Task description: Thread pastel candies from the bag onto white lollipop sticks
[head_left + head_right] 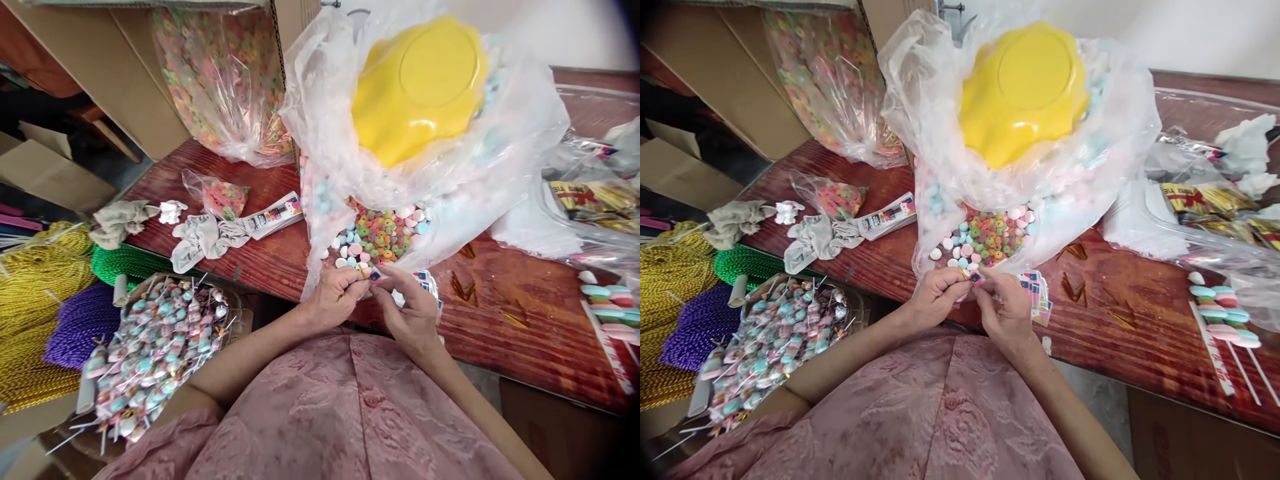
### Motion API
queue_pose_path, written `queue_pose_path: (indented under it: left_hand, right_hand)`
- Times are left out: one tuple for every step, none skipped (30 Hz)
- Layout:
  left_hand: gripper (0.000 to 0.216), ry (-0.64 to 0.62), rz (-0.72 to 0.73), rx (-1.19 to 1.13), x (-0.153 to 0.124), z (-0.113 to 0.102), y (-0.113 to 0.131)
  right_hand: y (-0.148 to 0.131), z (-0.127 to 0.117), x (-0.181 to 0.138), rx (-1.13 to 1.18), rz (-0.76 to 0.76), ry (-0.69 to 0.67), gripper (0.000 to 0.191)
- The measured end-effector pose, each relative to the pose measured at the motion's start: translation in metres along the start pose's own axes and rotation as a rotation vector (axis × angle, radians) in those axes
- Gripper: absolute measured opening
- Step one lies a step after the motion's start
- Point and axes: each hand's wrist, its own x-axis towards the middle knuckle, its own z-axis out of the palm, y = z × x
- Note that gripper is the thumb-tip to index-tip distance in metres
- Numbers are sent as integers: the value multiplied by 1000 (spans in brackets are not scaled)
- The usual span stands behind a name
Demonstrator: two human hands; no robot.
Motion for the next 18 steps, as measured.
queue_pose_path:
  left_hand:
    - [36,18,26,25,0,0,0]
    - [36,33,48,39,0,1,0]
    - [35,41,71,45,0,1,1]
    - [35,43,92,51,1,2,2]
    - [35,41,115,61,2,3,3]
    - [34,34,140,76,2,3,5]
    - [34,22,167,98,4,3,7]
    - [34,5,195,123,5,3,10]
    - [34,-15,221,149,6,3,13]
    - [34,-36,239,168,8,3,16]
    - [35,-65,242,173,9,2,19]
    - [36,-115,217,154,10,1,22]
    - [39,-185,151,102,11,-1,25]
    - [40,-269,44,20,11,-2,27]
    - [39,-361,-94,-78,10,-4,28]
    - [37,-447,-240,-181,9,-5,29]
    - [34,-518,-373,-280,7,-6,29]
    - [30,-573,-480,-367,6,-8,28]
  right_hand:
    - [-3,2,-2,3,44,51,22]
    - [-5,3,-4,18,102,85,17]
    - [-6,5,-6,51,177,97,12]
    - [-7,6,-9,109,269,91,10]
    - [-7,7,-11,193,368,74,9]
    - [-5,7,-12,297,466,57,11]
    - [-3,6,-13,407,551,45,13]
    - [0,5,-13,509,617,29,15]
    - [4,2,-11,592,661,0,18]
    - [8,-2,-9,649,686,-49,22]
    - [11,-7,-6,684,699,-122,25]
    - [13,-13,-2,702,697,-223,28]
    - [14,-19,2,703,670,-331,30]
    - [13,-26,6,678,606,-435,31]
    - [11,-32,9,616,499,-521,30]
    - [7,-38,13,522,343,-578,28]
    - [3,-44,15,403,148,-600,24]
    - [-3,-48,17,271,-68,-591,20]
